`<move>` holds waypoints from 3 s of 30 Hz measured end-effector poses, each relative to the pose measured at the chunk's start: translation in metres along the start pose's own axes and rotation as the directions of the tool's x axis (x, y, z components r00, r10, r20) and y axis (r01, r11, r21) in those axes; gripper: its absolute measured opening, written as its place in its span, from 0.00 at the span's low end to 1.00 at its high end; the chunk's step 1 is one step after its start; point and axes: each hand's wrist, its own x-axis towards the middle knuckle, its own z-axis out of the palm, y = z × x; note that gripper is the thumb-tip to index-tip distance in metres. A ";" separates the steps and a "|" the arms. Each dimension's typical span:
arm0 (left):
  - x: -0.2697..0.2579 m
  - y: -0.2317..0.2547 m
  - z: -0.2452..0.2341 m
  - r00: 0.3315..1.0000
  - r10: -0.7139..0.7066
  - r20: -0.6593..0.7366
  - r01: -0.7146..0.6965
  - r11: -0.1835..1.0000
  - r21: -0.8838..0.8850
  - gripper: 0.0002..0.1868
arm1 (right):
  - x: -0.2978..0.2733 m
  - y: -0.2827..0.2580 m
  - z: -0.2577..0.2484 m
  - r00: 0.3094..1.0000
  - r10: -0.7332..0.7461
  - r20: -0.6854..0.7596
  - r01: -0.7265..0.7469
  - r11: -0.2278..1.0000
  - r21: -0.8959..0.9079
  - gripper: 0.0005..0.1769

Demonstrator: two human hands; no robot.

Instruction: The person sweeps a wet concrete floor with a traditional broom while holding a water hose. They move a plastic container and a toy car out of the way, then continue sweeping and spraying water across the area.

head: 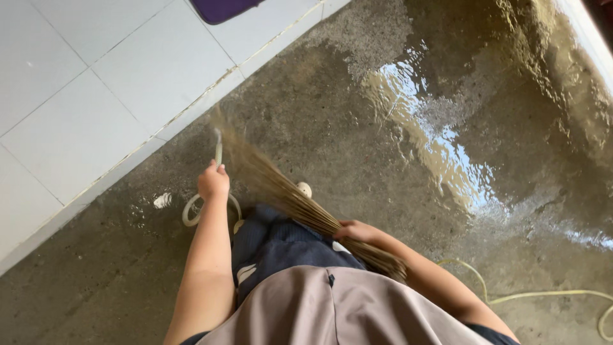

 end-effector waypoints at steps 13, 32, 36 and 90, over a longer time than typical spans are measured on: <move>-0.021 0.113 0.013 0.933 0.326 0.153 -0.322 0.945 -0.051 0.23 | 0.023 0.043 -0.069 0.764 0.455 -0.458 0.105 0.613 0.783 0.13; 0.093 0.289 0.012 0.764 0.641 0.074 -0.567 0.722 -0.397 0.21 | -0.052 0.000 0.019 0.545 0.492 -0.679 0.642 0.275 0.716 0.18; 0.118 0.327 -0.009 0.731 0.677 0.089 -0.586 0.688 -0.427 0.21 | -0.014 -0.052 0.042 0.676 0.438 -0.592 0.460 0.377 0.804 0.17; 0.151 0.737 0.056 0.723 0.688 0.061 -0.620 0.686 -0.381 0.22 | 0.005 -0.022 -0.493 0.529 0.478 -0.701 0.690 0.240 0.683 0.13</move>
